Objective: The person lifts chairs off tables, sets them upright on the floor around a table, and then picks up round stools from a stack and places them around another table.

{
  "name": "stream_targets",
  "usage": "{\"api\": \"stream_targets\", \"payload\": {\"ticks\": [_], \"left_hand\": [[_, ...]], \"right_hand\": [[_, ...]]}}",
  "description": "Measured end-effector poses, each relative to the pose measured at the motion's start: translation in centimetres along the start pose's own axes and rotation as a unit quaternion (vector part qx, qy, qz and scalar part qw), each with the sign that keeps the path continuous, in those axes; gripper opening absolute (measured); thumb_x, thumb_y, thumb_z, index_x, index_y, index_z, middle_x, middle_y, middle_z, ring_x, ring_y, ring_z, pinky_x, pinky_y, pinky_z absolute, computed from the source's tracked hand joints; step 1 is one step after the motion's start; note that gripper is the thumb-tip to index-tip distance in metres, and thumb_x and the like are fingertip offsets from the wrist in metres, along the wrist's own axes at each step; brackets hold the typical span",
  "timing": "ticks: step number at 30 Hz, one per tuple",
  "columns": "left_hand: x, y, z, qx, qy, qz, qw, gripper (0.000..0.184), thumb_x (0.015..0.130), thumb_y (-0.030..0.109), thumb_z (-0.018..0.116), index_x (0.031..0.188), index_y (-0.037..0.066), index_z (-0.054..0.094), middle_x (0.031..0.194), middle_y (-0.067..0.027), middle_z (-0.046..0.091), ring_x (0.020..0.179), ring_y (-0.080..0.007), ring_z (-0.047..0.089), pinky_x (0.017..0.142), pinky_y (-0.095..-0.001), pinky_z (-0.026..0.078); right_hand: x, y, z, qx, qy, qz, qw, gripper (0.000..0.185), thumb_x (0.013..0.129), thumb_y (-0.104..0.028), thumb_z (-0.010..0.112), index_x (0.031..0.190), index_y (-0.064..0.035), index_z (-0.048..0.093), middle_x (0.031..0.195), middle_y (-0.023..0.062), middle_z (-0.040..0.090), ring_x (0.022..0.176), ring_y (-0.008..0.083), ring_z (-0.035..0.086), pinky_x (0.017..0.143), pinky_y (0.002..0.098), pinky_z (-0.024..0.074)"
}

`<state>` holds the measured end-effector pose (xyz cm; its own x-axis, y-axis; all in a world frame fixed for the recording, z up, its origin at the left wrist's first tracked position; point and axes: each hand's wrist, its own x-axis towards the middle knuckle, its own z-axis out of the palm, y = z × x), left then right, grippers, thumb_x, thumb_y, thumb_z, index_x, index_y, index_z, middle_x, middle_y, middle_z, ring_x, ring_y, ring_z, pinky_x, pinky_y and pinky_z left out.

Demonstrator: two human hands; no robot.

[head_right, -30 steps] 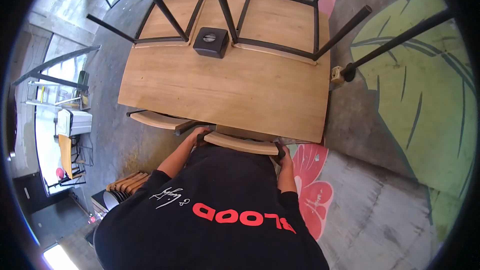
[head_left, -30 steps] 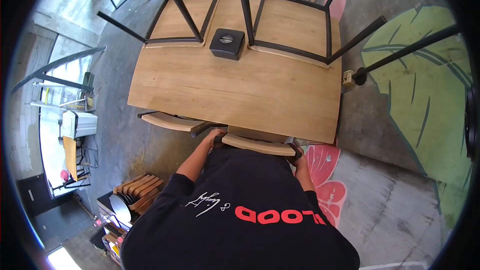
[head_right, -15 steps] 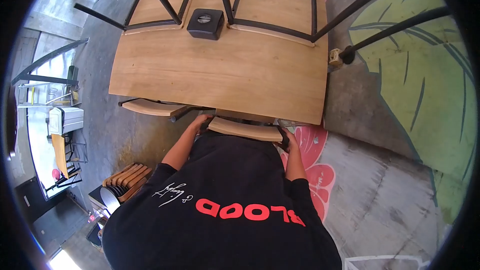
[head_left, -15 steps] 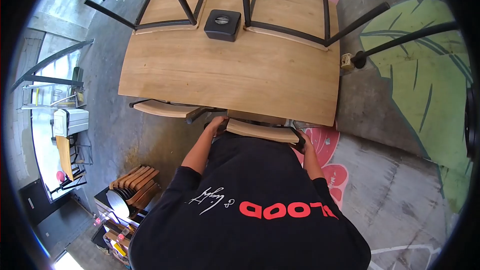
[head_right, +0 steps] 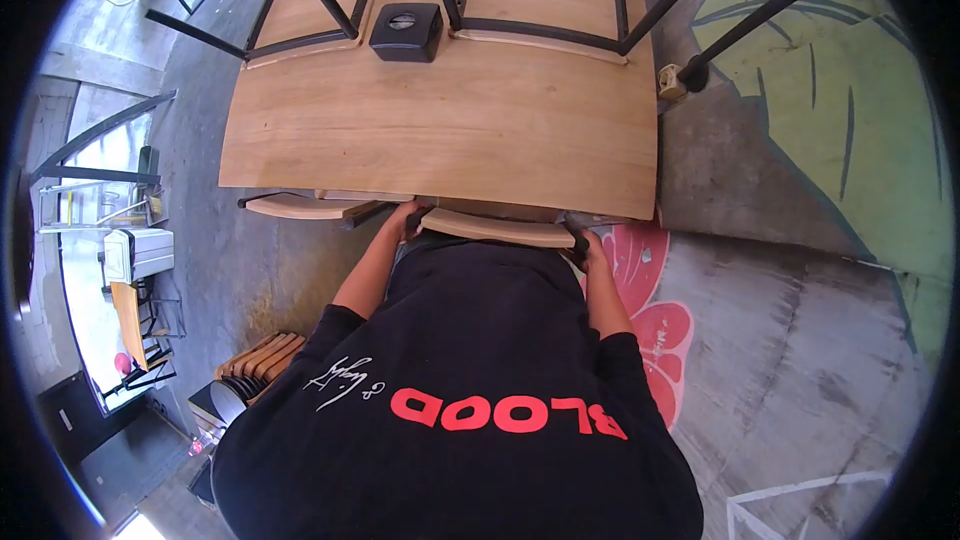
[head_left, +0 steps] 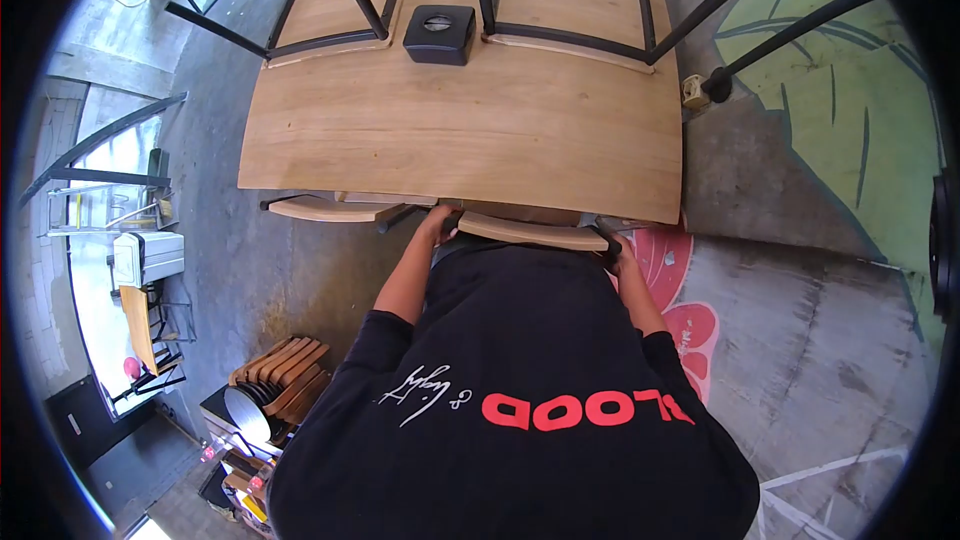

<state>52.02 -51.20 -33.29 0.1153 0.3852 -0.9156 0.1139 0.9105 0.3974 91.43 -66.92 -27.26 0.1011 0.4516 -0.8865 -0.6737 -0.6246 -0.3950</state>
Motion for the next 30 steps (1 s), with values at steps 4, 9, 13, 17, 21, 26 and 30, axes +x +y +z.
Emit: {"api": "stream_targets", "payload": {"ticks": [4, 9, 13, 17, 21, 26, 30], "left_hand": [[-1.3, 1.8, 1.3, -0.019, -0.002, 0.010, 1.000, 0.015, 0.083, 0.031, 0.060, 0.084, 0.017, 0.065, 0.065, 0.0037, 0.059, 0.049, -0.0097, 0.054, 0.037, -0.0229, 0.043], [-3.6, 2.8, 2.3, 0.034, 0.005, 0.040, 0.999, 0.021, 0.086, 0.032, 0.055, 0.081, 0.013, 0.065, 0.057, -0.0010, 0.057, 0.042, -0.0117, 0.053, 0.033, -0.0264, 0.042], [-3.6, 1.6, 0.6, 0.208, -0.011, 0.212, 0.955, 0.026, 0.087, 0.031, 0.052, 0.087, 0.008, 0.064, 0.067, -0.0080, 0.062, 0.051, -0.0174, 0.058, 0.039, -0.0310, 0.044], [-1.1, -3.9, -4.0, 0.392, -0.074, 0.324, 0.858, 0.031, 0.092, 0.022, 0.042, 0.106, 0.001, 0.061, 0.083, -0.0161, 0.068, 0.066, -0.0252, 0.067, 0.056, -0.0363, 0.053], [-10.8, -2.2, -6.0, 0.181, -0.206, 0.282, 0.919, 0.030, 0.089, 0.021, 0.055, 0.114, 0.006, 0.057, 0.072, -0.0086, 0.066, 0.059, -0.0177, 0.065, 0.048, -0.0290, 0.051], [-23.1, 2.3, -9.7, 0.130, -0.167, 0.284, 0.935, 0.031, 0.098, 0.026, 0.049, 0.123, 0.009, 0.056, 0.063, 0.0019, 0.051, 0.054, -0.0071, 0.049, 0.050, -0.0229, 0.042], [-29.4, 4.3, -15.3, 0.065, -0.168, 0.344, 0.922, 0.030, 0.098, 0.023, 0.050, 0.123, 0.007, 0.056, 0.063, 0.0046, 0.045, 0.057, -0.0046, 0.044, 0.054, -0.0215, 0.039]], "right_hand": [[1.0, 0.0, -1.2, 0.044, -0.011, -0.019, 0.999, 0.026, 0.090, -0.024, 0.056, 0.107, -0.0047, 0.063, 0.097, 0.0112, 0.066, 0.083, 0.0258, 0.066, 0.076, 0.0388, 0.0574], [2.2, 0.6, -1.7, 0.070, -0.007, -0.064, 0.995, 0.032, 0.085, -0.023, 0.059, 0.112, -0.0059, 0.060, 0.104, 0.0140, 0.063, 0.092, 0.0293, 0.063, 0.084, 0.0441, 0.0541], [0.6, 0.8, -0.8, 0.058, 0.027, -0.069, 0.996, 0.041, 0.079, -0.032, 0.065, 0.113, -0.0100, 0.059, 0.104, 0.0136, 0.058, 0.091, 0.0302, 0.060, 0.082, 0.0468, 0.0520], [-2.5, 3.1, 1.8, 0.046, 0.061, -0.073, 0.994, 0.048, 0.078, -0.043, 0.065, 0.114, -0.0110, 0.058, 0.097, 0.0108, 0.056, 0.088, 0.0274, 0.059, 0.075, 0.0438, 0.0516], [5.2, 10.7, -4.4, -0.383, 0.033, -0.147, 0.912, 0.046, 0.097, -0.043, 0.044, 0.113, -0.0020, 0.057, 0.101, 0.0081, 0.058, 0.093, 0.0199, 0.054, 0.085, 0.0329, 0.0426], [-11.7, 6.1, 13.7, -0.543, -0.182, -0.288, 0.767, 0.043, 0.098, -0.033, 0.046, 0.123, 0.0006, 0.056, 0.112, 0.0122, 0.064, 0.101, 0.0173, 0.059, 0.090, 0.0313, 0.0450], [-19.1, 5.0, 28.5, -0.448, -0.314, -0.277, 0.790, 0.040, 0.095, -0.026, 0.054, 0.128, -0.0037, 0.054, 0.108, 0.0140, 0.066, 0.099, 0.0179, 0.062, 0.090, 0.0307, 0.0461]]}}
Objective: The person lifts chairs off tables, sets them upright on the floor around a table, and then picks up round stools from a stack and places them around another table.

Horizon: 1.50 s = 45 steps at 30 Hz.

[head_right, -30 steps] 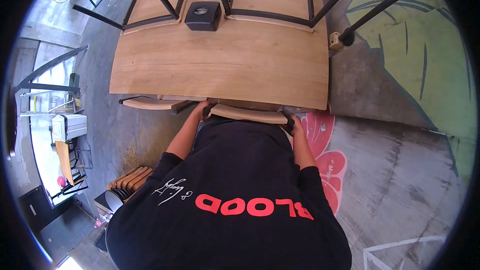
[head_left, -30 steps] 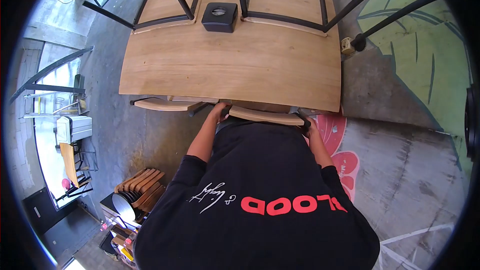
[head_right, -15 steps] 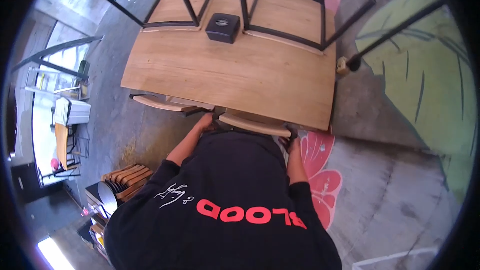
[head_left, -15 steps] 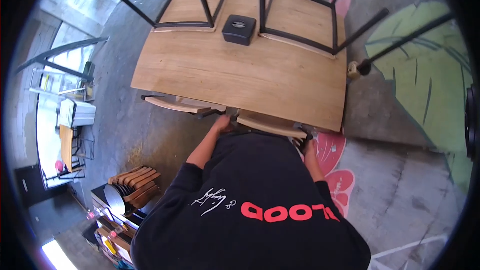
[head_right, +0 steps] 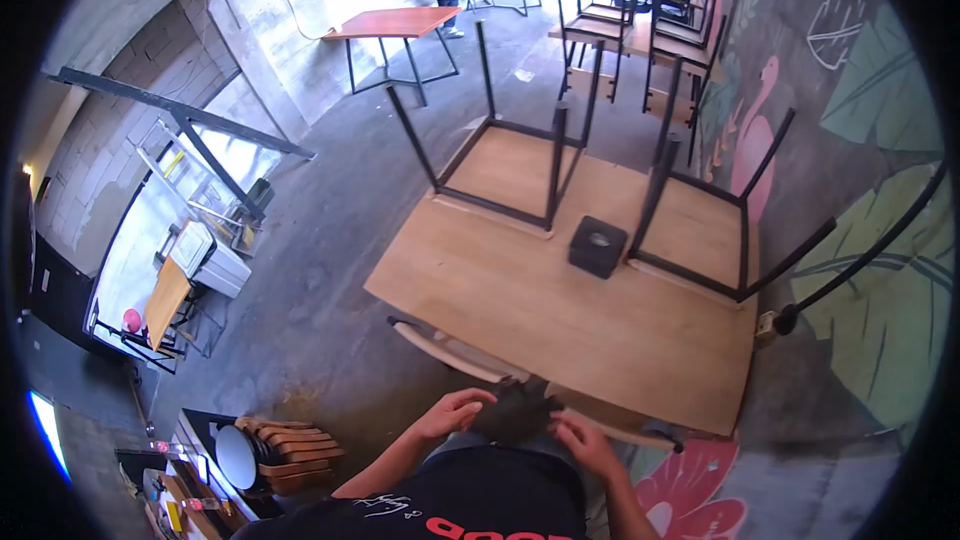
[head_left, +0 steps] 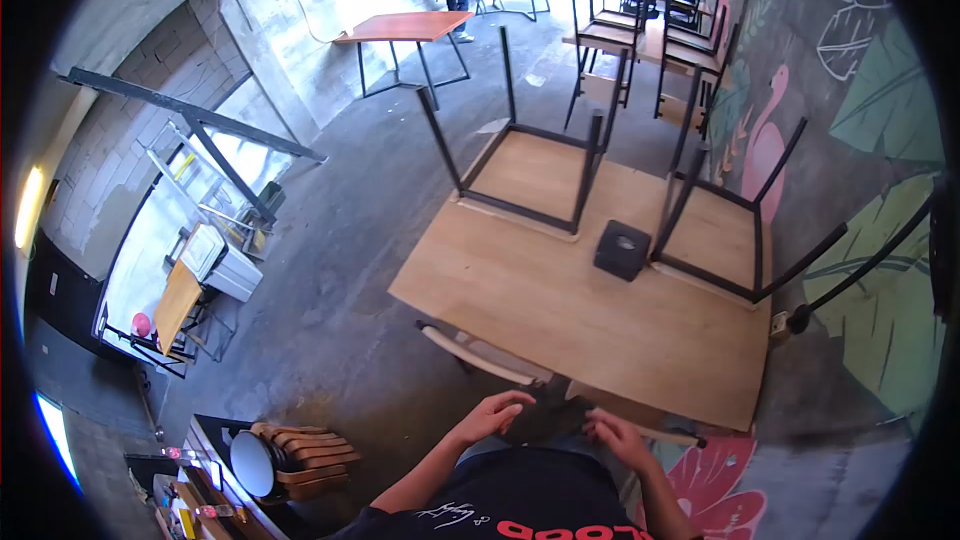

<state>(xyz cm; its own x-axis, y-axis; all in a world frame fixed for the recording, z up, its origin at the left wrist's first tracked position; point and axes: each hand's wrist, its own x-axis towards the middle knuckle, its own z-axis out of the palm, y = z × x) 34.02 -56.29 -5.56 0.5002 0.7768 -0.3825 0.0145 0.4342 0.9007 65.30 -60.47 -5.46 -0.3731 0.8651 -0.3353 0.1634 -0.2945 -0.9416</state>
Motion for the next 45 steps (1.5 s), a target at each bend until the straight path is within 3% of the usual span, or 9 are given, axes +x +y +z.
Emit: {"api": "stream_targets", "payload": {"ticks": [8, 18, 25, 31, 32, 38, 39, 40, 45], "left_hand": [[-11.8, 2.3, -13.4, -0.067, 0.178, 0.154, 0.970, 0.032, 0.096, 0.014, 0.051, 0.127, 0.006, 0.049, 0.082, -0.0006, 0.055, 0.071, -0.0071, 0.053, 0.066, -0.0216, 0.045], [-25.0, 0.2, -21.1, -0.112, 0.418, 0.242, 0.869, 0.029, 0.095, 0.010, 0.049, 0.122, 0.000, 0.050, 0.079, -0.0025, 0.054, 0.070, -0.0089, 0.052, 0.066, -0.0226, 0.044], [-28.3, -2.2, -21.4, -0.196, 0.540, 0.266, 0.774, 0.026, 0.095, 0.010, 0.048, 0.118, 0.000, 0.050, 0.076, -0.0050, 0.052, 0.065, -0.0110, 0.050, 0.060, -0.0233, 0.042], [-29.3, -2.8, -26.2, -0.218, 0.589, 0.228, 0.744, 0.025, 0.094, 0.010, 0.049, 0.117, 0.000, 0.051, 0.075, -0.0047, 0.052, 0.066, -0.0121, 0.052, 0.061, -0.0227, 0.043], [-29.3, -2.9, -27.9, -0.214, 0.589, 0.223, 0.747, 0.025, 0.094, 0.009, 0.049, 0.118, 0.000, 0.051, 0.076, -0.0045, 0.053, 0.067, -0.0116, 0.053, 0.060, -0.0225, 0.044], [-29.2, 2.7, -37.1, -0.133, 0.628, 0.204, 0.739, 0.024, 0.095, 0.007, 0.047, 0.117, 0.000, 0.052, 0.076, -0.0037, 0.054, 0.067, -0.0088, 0.052, 0.060, -0.0210, 0.045], [-29.1, 3.1, -38.5, -0.118, 0.635, 0.201, 0.737, 0.024, 0.094, 0.007, 0.047, 0.117, 0.000, 0.052, 0.076, -0.0036, 0.054, 0.067, -0.0088, 0.052, 0.060, -0.0210, 0.045], [-29.0, 3.7, -39.7, -0.099, 0.646, 0.190, 0.733, 0.023, 0.094, 0.006, 0.046, 0.116, 0.000, 0.053, 0.075, -0.0038, 0.054, 0.067, -0.0090, 0.052, 0.060, -0.0210, 0.045], [-27.2, 3.2, -44.9, -0.144, 0.640, 0.193, 0.730, 0.022, 0.093, 0.004, 0.046, 0.113, 0.000, 0.054, 0.074, -0.0038, 0.055, 0.064, -0.0098, 0.052, 0.059, -0.0214, 0.044]], "right_hand": [[12.5, -12.8, 17.9, -0.090, -0.073, -0.251, 0.961, 0.033, 0.090, -0.011, 0.061, 0.122, -0.0052, 0.058, 0.099, 0.0110, 0.067, 0.089, 0.0178, 0.064, 0.081, 0.0302, 0.0502], [17.1, -13.3, 27.2, -0.117, -0.126, -0.179, 0.969, 0.021, 0.090, -0.011, 0.060, 0.108, -0.0015, 0.065, 0.085, 0.0084, 0.069, 0.079, 0.0131, 0.065, 0.072, 0.0268, 0.0507], [28.7, -19.1, 33.0, -0.114, -0.187, -0.240, 0.946, 0.016, 0.091, -0.010, 0.056, 0.100, -0.0010, 0.066, 0.084, 0.0083, 0.067, 0.076, 0.0135, 0.065, 0.071, 0.0273, 0.0504], [43.3, -28.9, 29.0, -0.223, 0.126, -0.415, 0.873, 0.013, 0.091, -0.010, 0.057, 0.095, -0.0031, 0.066, 0.090, 0.0059, 0.067, 0.081, 0.0157, 0.063, 0.072, 0.0279, 0.0498], [46.7, -29.9, 27.7, -0.111, 0.170, -0.400, 0.894, 0.013, 0.089, -0.008, 0.056, 0.099, -0.0046, 0.065, 0.096, 0.0053, 0.066, 0.081, 0.0160, 0.061, 0.071, 0.0282, 0.0497], [60.1, -36.0, 20.0, -0.248, 0.432, -0.384, 0.778, 0.041, 0.088, -0.011, 0.059, 0.127, -0.0080, 0.052, 0.128, 0.0123, 0.050, 0.108, 0.0210, 0.054, 0.086, 0.0337, 0.0477], [62.4, -35.9, 19.6, -0.264, 0.461, -0.387, 0.754, 0.044, 0.088, -0.012, 0.059, 0.130, -0.0083, 0.050, 0.131, 0.0134, 0.048, 0.110, 0.0221, 0.053, 0.089, 0.0350, 0.0469], [63.8, -35.7, 19.8, -0.183, 0.436, -0.370, 0.800, 0.044, 0.088, -0.015, 0.060, 0.129, -0.0063, 0.049, 0.123, 0.0136, 0.053, 0.106, 0.0221, 0.055, 0.092, 0.0354, 0.0444], [70.0, -33.1, 16.4, -0.058, 0.404, -0.345, 0.845, 0.035, 0.094, -0.025, 0.058, 0.120, -0.0025, 0.053, 0.100, 0.0058, 0.060, 0.093, 0.0132, 0.056, 0.083, 0.0272, 0.0437]]}}
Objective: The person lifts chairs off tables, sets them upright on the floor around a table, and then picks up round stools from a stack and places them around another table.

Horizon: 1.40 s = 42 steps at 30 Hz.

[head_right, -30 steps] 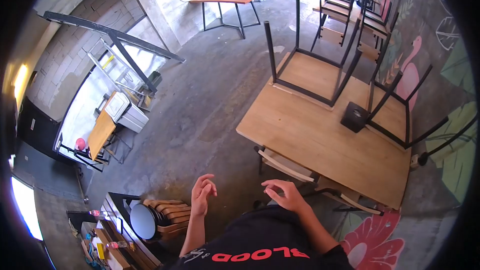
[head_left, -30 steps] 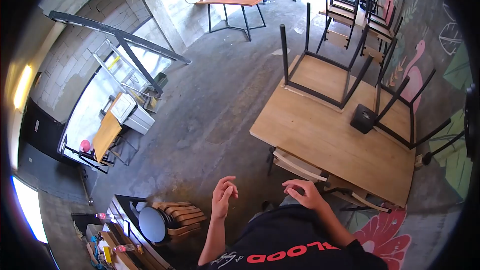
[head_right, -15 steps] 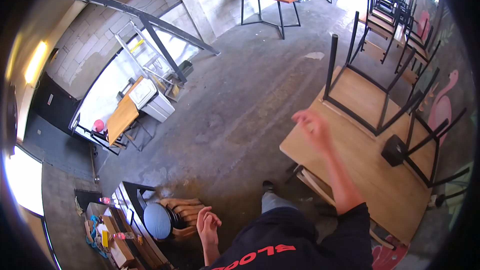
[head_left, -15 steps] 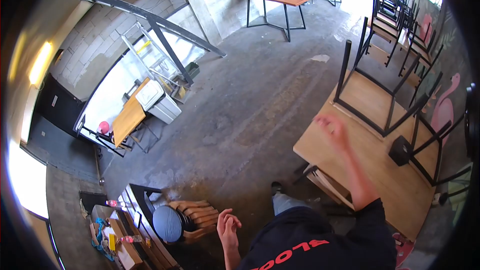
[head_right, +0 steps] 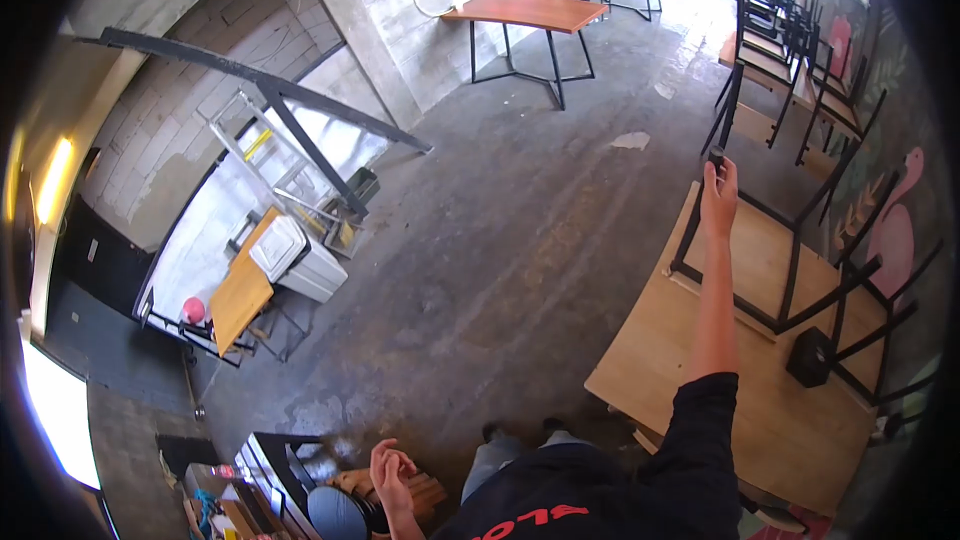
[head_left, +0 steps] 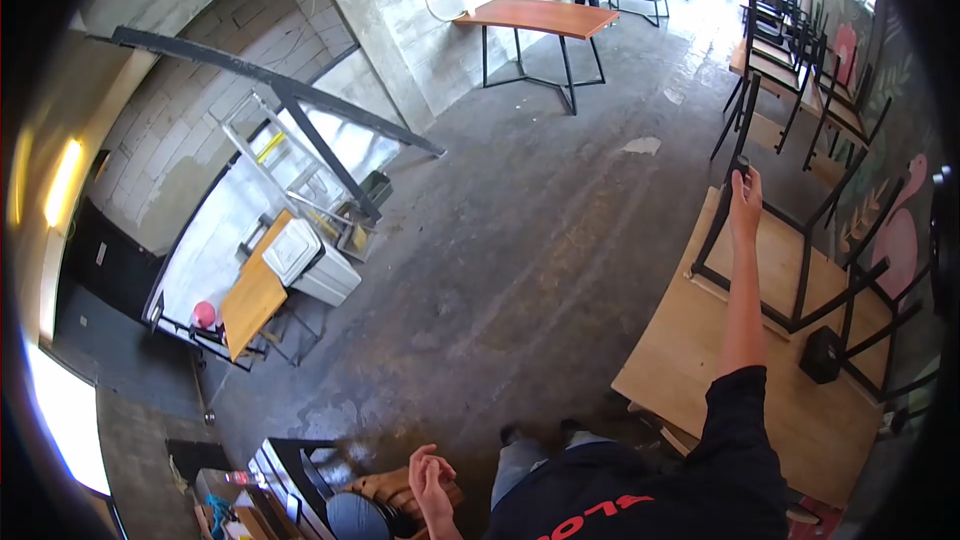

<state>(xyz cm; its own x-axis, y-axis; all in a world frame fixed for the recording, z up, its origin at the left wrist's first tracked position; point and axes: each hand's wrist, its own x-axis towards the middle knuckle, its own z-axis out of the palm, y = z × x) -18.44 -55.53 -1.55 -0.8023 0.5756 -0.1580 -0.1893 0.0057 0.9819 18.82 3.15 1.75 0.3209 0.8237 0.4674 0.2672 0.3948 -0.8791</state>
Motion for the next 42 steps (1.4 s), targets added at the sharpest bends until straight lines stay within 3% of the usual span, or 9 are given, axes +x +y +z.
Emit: {"api": "stream_targets", "payload": {"ticks": [6, 10, 12, 16, 22, 26, 29, 36, 42], "left_hand": [[10.2, -0.8, 4.3, -0.024, -0.093, -0.085, 0.992, 0.020, 0.095, 0.008, 0.049, 0.111, 0.000, 0.057, 0.073, -0.0039, 0.055, 0.064, -0.0108, 0.054, 0.058, -0.0224, 0.044], [20.5, 0.1, 8.3, 0.025, -0.241, -0.018, 0.970, 0.020, 0.096, 0.010, 0.049, 0.111, 0.002, 0.058, 0.076, -0.0034, 0.056, 0.066, -0.0107, 0.055, 0.061, -0.0233, 0.045], [25.5, 0.2, 10.9, 0.015, -0.249, -0.037, 0.968, 0.019, 0.095, 0.009, 0.049, 0.110, 0.002, 0.058, 0.076, -0.0033, 0.057, 0.067, -0.0107, 0.055, 0.062, -0.0232, 0.045], [35.0, 2.5, 15.9, -0.001, -0.314, -0.055, 0.948, 0.019, 0.094, 0.009, 0.048, 0.108, 0.002, 0.058, 0.077, -0.0033, 0.057, 0.068, -0.0108, 0.055, 0.063, -0.0233, 0.045], [46.2, 4.4, 24.7, 0.077, -0.474, -0.058, 0.875, 0.019, 0.094, 0.010, 0.048, 0.107, 0.002, 0.059, 0.078, -0.0029, 0.057, 0.070, -0.0102, 0.054, 0.065, -0.0243, 0.045], [49.3, 5.6, 33.6, 0.091, -0.547, -0.041, 0.831, 0.019, 0.094, 0.010, 0.048, 0.107, 0.002, 0.059, 0.077, -0.0024, 0.057, 0.070, -0.0098, 0.054, 0.066, -0.0241, 0.045], [49.5, 5.2, 40.2, 0.088, -0.593, -0.053, 0.799, 0.019, 0.095, 0.011, 0.048, 0.108, 0.004, 0.060, 0.078, -0.0011, 0.057, 0.071, -0.0082, 0.053, 0.067, -0.0229, 0.045], [45.4, 3.1, 52.0, 0.099, -0.701, -0.073, 0.702, 0.021, 0.098, 0.013, 0.047, 0.112, 0.002, 0.058, 0.081, -0.0015, 0.057, 0.075, -0.0084, 0.054, 0.072, -0.0239, 0.047], [45.8, 0.0, 60.0, 0.116, -0.766, -0.117, 0.622, 0.022, 0.099, 0.015, 0.047, 0.113, 0.002, 0.057, 0.082, -0.0011, 0.057, 0.077, -0.0082, 0.053, 0.072, -0.0234, 0.045]], "right_hand": [[-1.0, 2.6, 1.4, 0.071, 0.016, -0.033, 0.997, 0.028, 0.101, -0.028, 0.046, 0.104, -0.0018, 0.053, 0.084, -0.0004, 0.054, 0.076, 0.0092, 0.051, 0.073, 0.0230, 0.0417], [-1.2, 1.9, 3.1, 0.079, 0.065, -0.060, 0.993, 0.026, 0.103, -0.028, 0.041, 0.093, -0.0050, 0.050, 0.075, -0.0019, 0.044, 0.066, 0.0082, 0.042, 0.062, 0.0236, 0.0367], [-1.6, 1.4, 3.9, 0.110, 0.095, -0.047, 0.988, 0.027, 0.103, -0.028, 0.039, 0.091, -0.0061, 0.048, 0.072, -0.0023, 0.040, 0.063, 0.0080, 0.038, 0.059, 0.0240, 0.0348], [-1.2, 1.5, 4.4, 0.119, 0.144, -0.027, 0.982, 0.035, 0.101, -0.038, 0.042, 0.085, -0.0073, 0.049, 0.068, -0.0015, 0.040, 0.060, 0.0088, 0.040, 0.057, 0.0243, 0.0342], [-0.4, -0.5, 3.6, 0.248, 0.107, 0.087, 0.959, 0.054, 0.096, -0.059, 0.038, 0.079, -0.0083, 0.046, 0.065, 0.0015, 0.042, 0.055, 0.0120, 0.041, 0.053, 0.0271, 0.0346], [1.0, -6.6, 5.9, 0.149, 0.176, 0.061, 0.971, 0.044, 0.097, -0.043, 0.037, 0.071, -0.0081, 0.043, 0.058, 0.0011, 0.038, 0.052, 0.0126, 0.039, 0.055, 0.0282, 0.0343], [1.4, -5.1, 4.8, 0.151, 0.125, 0.062, 0.979, 0.035, 0.093, -0.034, 0.038, 0.069, -0.0080, 0.042, 0.058, 0.0012, 0.038, 0.050, 0.0116, 0.036, 0.055, 0.0277, 0.0333], [1.4, -2.6, 4.4, 0.163, 0.207, 0.085, 0.961, 0.041, 0.088, -0.040, 0.041, 0.065, -0.0058, 0.043, 0.054, 0.0028, 0.038, 0.047, 0.0113, 0.034, 0.051, 0.0270, 0.0314], [3.4, -4.0, 3.6, 0.177, 0.063, 0.075, 0.979, 0.049, 0.080, -0.050, 0.049, 0.067, -0.0033, 0.044, 0.054, 0.0053, 0.040, 0.047, 0.0135, 0.039, 0.053, 0.0263, 0.0353]]}}
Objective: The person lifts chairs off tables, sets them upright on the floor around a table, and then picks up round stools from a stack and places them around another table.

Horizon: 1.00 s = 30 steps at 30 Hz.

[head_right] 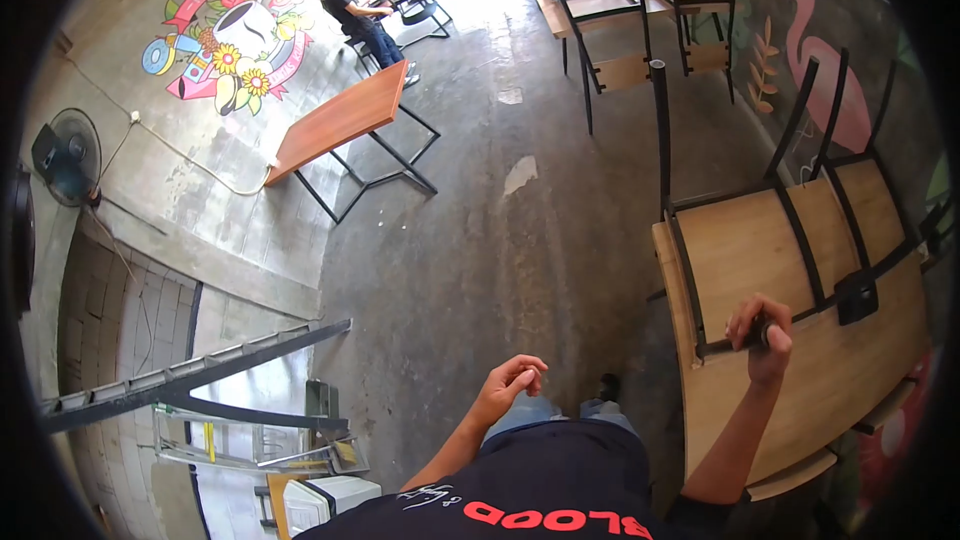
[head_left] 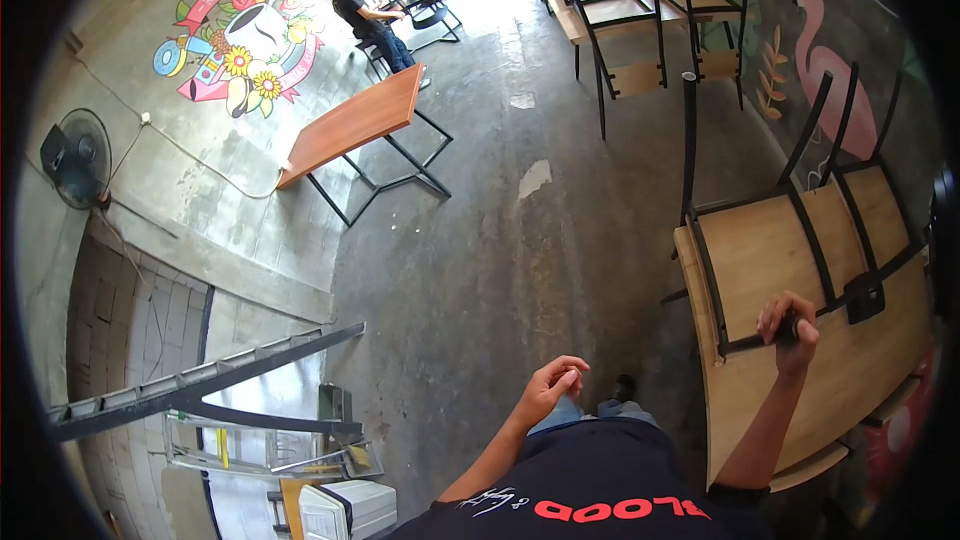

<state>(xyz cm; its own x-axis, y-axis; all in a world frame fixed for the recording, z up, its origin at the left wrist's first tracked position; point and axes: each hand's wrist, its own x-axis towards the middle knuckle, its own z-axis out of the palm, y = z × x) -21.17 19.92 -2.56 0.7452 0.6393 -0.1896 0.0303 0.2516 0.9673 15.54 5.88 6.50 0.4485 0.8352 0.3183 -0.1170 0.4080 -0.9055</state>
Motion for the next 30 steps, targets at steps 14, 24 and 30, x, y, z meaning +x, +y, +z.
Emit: {"api": "stream_targets", "payload": {"ticks": [14, 24, 30], "left_hand": [[21.4, 4.7, -10.1, -0.002, -0.176, -0.032, 0.984, 0.023, 0.098, 0.018, 0.051, 0.112, 0.001, 0.058, 0.083, -0.0017, 0.058, 0.077, -0.0081, 0.056, 0.072, -0.0246, 0.048], [39.3, 9.8, -15.2, 0.027, -0.296, -0.009, 0.955, 0.019, 0.096, 0.013, 0.050, 0.108, 0.000, 0.058, 0.076, -0.0009, 0.057, 0.071, -0.0070, 0.054, 0.067, -0.0214, 0.044], [48.2, 11.9, -11.7, 0.050, -0.472, -0.002, 0.880, 0.020, 0.096, 0.010, 0.050, 0.113, 0.000, 0.055, 0.080, -0.0019, 0.057, 0.073, -0.0077, 0.053, 0.068, -0.0227, 0.044]], "right_hand": [[-0.8, 5.1, 0.0, 0.105, 0.348, -0.020, 0.931, 0.055, 0.097, -0.056, 0.035, 0.090, -0.0069, 0.059, 0.066, 0.0042, 0.053, 0.046, 0.0132, 0.043, 0.049, 0.0259, 0.0349], [-6.1, 18.3, 3.3, 0.039, 0.746, -0.156, 0.646, 0.042, 0.092, -0.039, 0.051, 0.113, -0.0039, 0.057, 0.108, 0.0101, 0.062, 0.105, 0.0258, 0.059, 0.092, 0.0369, 0.0452], [-4.2, 18.2, 9.4, -0.155, 0.765, 0.096, 0.618, 0.042, 0.094, -0.027, 0.055, 0.132, -0.0116, 0.049, 0.128, 0.0044, 0.052, 0.121, 0.0171, 0.047, 0.097, 0.0321, 0.0385]]}}
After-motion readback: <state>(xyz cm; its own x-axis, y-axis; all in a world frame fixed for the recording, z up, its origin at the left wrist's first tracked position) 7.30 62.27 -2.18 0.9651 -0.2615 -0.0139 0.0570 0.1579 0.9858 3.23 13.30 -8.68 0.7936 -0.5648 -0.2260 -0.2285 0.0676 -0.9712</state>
